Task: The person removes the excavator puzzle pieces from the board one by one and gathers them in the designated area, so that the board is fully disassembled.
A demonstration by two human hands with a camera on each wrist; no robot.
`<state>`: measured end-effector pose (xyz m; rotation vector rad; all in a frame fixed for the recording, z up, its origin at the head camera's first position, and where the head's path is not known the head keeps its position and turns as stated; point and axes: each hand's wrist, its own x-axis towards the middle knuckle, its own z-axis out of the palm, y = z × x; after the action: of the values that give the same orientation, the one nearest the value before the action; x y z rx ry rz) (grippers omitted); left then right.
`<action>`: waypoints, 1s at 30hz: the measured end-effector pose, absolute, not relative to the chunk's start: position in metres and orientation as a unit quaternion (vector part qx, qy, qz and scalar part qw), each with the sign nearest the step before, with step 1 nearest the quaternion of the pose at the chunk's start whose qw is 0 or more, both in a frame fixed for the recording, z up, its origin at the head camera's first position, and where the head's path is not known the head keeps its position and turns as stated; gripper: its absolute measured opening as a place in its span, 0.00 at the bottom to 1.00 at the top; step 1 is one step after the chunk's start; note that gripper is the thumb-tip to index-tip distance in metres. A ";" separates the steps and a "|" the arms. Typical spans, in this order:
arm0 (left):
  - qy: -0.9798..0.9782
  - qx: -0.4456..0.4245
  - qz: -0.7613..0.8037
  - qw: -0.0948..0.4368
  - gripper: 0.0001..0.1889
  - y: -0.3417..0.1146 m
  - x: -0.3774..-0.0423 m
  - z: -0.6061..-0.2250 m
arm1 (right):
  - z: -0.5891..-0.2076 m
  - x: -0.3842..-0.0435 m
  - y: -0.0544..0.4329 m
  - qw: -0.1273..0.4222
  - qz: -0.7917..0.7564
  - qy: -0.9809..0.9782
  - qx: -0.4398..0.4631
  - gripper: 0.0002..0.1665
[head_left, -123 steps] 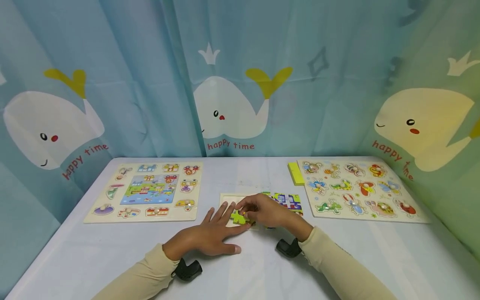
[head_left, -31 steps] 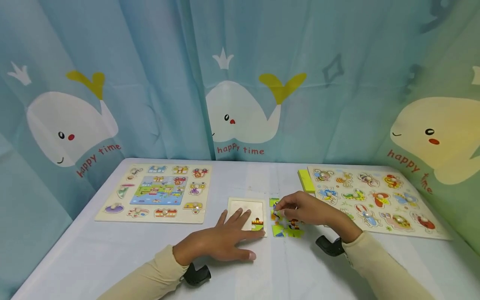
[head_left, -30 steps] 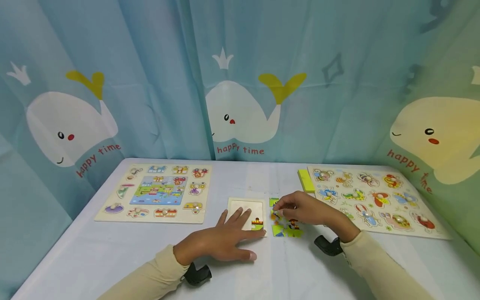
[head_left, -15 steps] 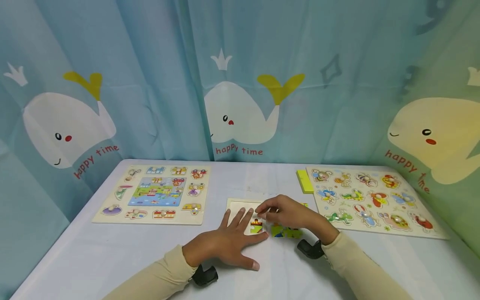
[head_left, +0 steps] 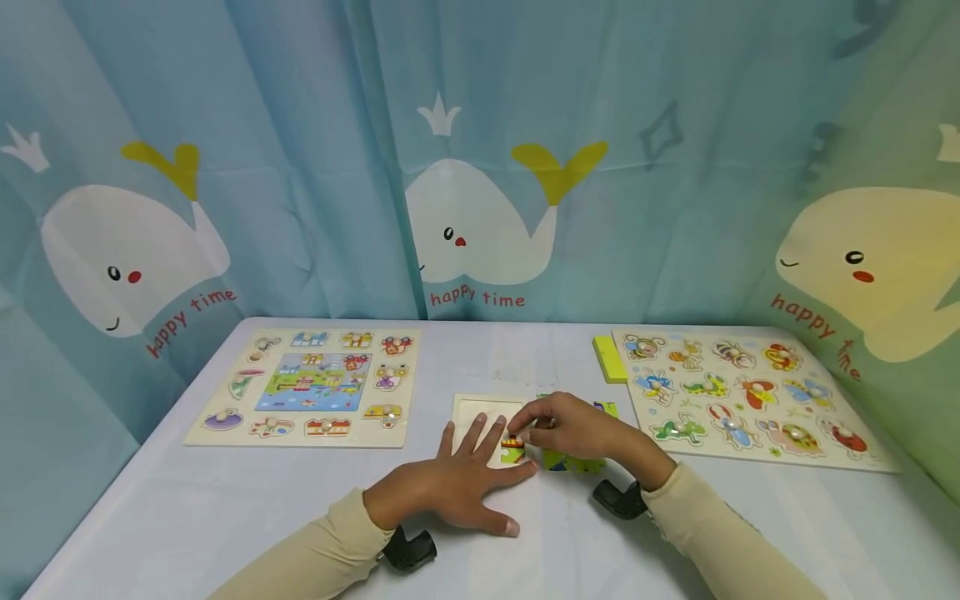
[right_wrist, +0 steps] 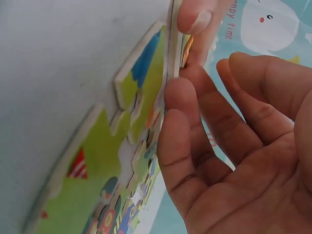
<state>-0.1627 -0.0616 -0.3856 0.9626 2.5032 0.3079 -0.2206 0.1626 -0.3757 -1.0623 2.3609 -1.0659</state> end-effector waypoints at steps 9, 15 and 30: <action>0.906 0.343 0.110 0.220 0.38 -0.062 -0.163 -0.386 | -0.376 -0.223 0.163 0.174 -0.429 0.811 -0.356 0.13; 0.906 0.344 0.113 0.221 0.38 -0.062 -0.163 -0.386 | -0.379 -0.224 0.161 0.188 -0.457 0.791 -0.360 0.13; 0.904 0.350 0.111 0.221 0.38 -0.063 -0.164 -0.388 | -0.384 -0.221 0.156 0.198 -0.441 0.799 -0.356 0.10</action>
<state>-0.1645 -0.0629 -0.3883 0.9673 2.4983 0.3081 -0.2209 0.1562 -0.3844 -0.9976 2.2365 -1.2352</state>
